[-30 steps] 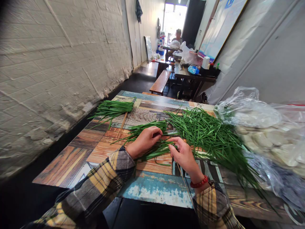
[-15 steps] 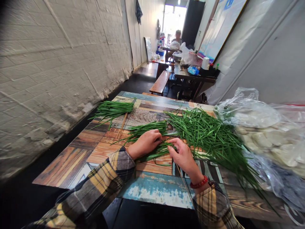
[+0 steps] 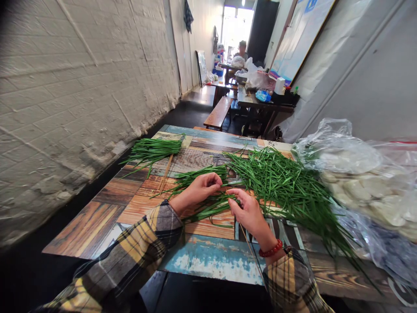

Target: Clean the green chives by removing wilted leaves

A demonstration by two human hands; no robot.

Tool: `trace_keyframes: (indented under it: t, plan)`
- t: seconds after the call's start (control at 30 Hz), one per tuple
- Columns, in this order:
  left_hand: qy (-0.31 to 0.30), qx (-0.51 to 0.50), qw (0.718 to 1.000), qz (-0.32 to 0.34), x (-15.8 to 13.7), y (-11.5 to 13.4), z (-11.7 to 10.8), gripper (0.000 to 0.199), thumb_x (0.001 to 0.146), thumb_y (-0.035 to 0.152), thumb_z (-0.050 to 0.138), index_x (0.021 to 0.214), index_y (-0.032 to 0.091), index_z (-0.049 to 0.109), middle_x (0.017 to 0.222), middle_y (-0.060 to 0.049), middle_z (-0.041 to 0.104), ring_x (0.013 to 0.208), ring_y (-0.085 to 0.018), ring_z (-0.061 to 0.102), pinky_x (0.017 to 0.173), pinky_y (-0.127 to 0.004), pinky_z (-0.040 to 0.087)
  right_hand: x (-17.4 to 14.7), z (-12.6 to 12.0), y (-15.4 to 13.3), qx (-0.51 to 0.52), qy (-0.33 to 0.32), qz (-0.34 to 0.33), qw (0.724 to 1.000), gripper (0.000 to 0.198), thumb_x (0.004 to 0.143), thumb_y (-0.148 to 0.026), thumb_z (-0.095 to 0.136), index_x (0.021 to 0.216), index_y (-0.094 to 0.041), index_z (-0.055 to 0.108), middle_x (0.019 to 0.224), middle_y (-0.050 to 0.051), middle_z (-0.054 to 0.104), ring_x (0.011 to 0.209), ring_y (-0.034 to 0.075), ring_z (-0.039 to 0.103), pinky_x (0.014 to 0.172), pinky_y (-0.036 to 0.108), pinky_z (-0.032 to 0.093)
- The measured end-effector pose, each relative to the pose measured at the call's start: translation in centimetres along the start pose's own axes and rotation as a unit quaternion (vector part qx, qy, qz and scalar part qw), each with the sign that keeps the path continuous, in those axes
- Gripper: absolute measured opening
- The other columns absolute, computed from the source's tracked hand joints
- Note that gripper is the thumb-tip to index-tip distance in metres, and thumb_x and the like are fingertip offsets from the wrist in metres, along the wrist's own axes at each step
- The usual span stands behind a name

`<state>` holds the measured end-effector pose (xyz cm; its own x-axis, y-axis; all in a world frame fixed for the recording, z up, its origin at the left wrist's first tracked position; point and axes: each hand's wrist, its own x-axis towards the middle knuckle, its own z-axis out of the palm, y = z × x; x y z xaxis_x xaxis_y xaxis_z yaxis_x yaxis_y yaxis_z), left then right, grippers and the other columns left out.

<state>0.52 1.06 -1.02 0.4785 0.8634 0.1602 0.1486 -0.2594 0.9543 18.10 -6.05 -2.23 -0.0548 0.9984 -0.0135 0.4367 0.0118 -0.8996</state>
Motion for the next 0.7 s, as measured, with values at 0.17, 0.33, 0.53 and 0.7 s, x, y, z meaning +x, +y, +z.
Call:
trace_keyframes:
  t: [0.17,0.33,0.53,0.7]
  plan:
    - [-0.016,-0.009,1.000,-0.019,-0.34,0.44,0.19,0.004,0.071,0.014,0.059,0.073,0.011,0.058,0.062,0.004,0.050,0.055,-0.006,0.041,0.051,-0.018,0.031,0.07,0.09,0.19,0.002,0.004,0.005,1.000,0.037,0.083,-0.034,0.053,0.114,-0.016,0.062,0.051,-0.004,0.055,0.036,0.009,0.045,0.039,0.021,0.037]
    - [-0.008,0.031,0.999,-0.022,-0.35,0.25,0.32,0.008,0.072,0.014,0.055,0.072,0.011,0.062,0.063,0.002,0.056,0.058,-0.008,0.046,0.054,-0.019,0.034,0.09,0.04,0.20,0.001,0.001,0.010,1.000,0.039,0.083,-0.034,0.053,0.117,-0.015,0.061,0.052,-0.004,0.054,0.036,0.009,0.044,0.039,0.021,0.036]
    - [0.011,-0.030,0.998,-0.058,-0.28,0.30,0.56,0.004,0.071,0.012,0.051,0.069,0.013,0.055,0.058,0.004,0.052,0.048,-0.006,0.044,0.047,-0.018,0.034,-0.05,0.10,-0.08,0.003,0.000,0.005,1.000,0.037,0.082,-0.034,0.054,0.114,-0.016,0.063,0.052,-0.003,0.056,0.037,0.009,0.045,0.039,0.022,0.037]
    - [-0.007,-0.045,0.997,-0.068,-0.43,0.57,0.82,0.003,0.073,0.014,0.051,0.071,0.014,0.054,0.057,0.004,0.055,0.045,-0.006,0.045,0.045,-0.017,0.032,-0.01,0.28,0.06,0.020,-0.003,0.010,1.000,0.038,0.081,-0.034,0.055,0.114,-0.016,0.063,0.052,-0.003,0.056,0.038,0.010,0.045,0.039,0.022,0.036]
